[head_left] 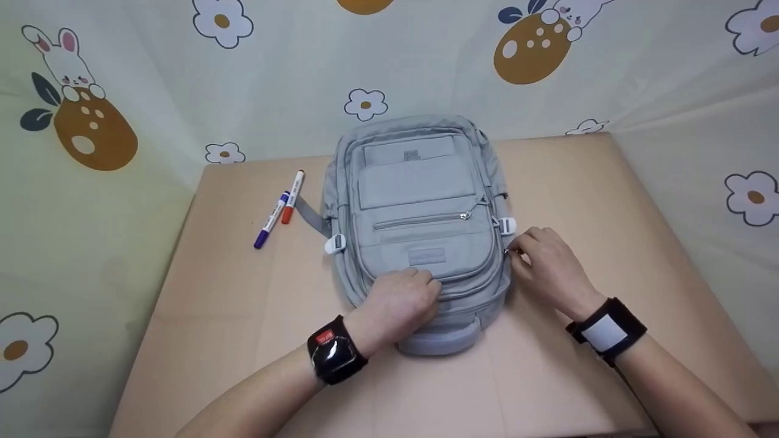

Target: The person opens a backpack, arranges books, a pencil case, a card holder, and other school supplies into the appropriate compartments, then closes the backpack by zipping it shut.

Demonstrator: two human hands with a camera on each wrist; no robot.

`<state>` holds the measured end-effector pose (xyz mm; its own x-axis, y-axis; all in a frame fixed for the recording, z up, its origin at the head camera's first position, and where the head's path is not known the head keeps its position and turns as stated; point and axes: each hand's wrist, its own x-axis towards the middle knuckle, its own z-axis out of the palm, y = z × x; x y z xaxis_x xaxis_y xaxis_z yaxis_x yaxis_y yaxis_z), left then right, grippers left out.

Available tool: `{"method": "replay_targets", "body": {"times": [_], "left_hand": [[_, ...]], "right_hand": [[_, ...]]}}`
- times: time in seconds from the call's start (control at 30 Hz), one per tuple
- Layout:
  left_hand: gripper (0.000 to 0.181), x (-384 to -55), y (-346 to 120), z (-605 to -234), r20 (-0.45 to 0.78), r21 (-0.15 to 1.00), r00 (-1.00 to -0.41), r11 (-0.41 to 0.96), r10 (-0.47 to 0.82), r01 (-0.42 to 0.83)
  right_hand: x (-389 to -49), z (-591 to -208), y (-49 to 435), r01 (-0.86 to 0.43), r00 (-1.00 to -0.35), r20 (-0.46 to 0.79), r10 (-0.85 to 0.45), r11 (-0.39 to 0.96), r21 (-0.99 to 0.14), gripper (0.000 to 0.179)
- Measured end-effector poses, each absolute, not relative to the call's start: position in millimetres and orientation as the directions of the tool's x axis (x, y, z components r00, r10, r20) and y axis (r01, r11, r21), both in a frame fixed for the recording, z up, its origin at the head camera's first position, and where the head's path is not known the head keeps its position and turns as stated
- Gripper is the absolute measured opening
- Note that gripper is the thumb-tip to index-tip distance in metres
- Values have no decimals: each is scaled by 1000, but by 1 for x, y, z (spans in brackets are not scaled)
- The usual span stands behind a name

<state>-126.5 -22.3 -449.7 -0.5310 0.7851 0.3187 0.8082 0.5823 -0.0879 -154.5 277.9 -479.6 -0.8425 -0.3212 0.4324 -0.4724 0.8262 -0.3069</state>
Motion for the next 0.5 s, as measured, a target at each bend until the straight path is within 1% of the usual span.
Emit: {"method": "replay_targets", "body": {"times": [0.07,0.13,0.23,0.33,0.4,0.43,0.5], "left_hand": [[13,-128,-13,-446,331,-81,-512,565,793,821],[13,-131,-1,-443,338,-101,-480,538,810,837],[8,-137,18,-442,324,-189,-414,487,851,853],[9,-141,34,-447,276,-290,-359,434,891,853],[13,-143,41,-451,239,-329,-352,416,905,848],[14,-143,44,-452,220,-340,-361,418,906,842],[17,-143,48,-453,180,-354,-400,438,899,826]], "right_hand": [[-155,-480,280,-457,-851,429,-302,830,-321,6],[-156,-480,282,-445,-859,421,-290,831,-335,5],[-155,-479,283,-434,-869,406,-284,831,-347,5],[-153,-475,283,-424,-879,387,-279,828,-368,4],[-153,-471,282,-412,-889,370,-270,823,-391,4],[-153,-469,281,-407,-893,363,-265,819,-403,4],[-153,-465,281,-410,-894,359,-267,811,-418,4]]}}
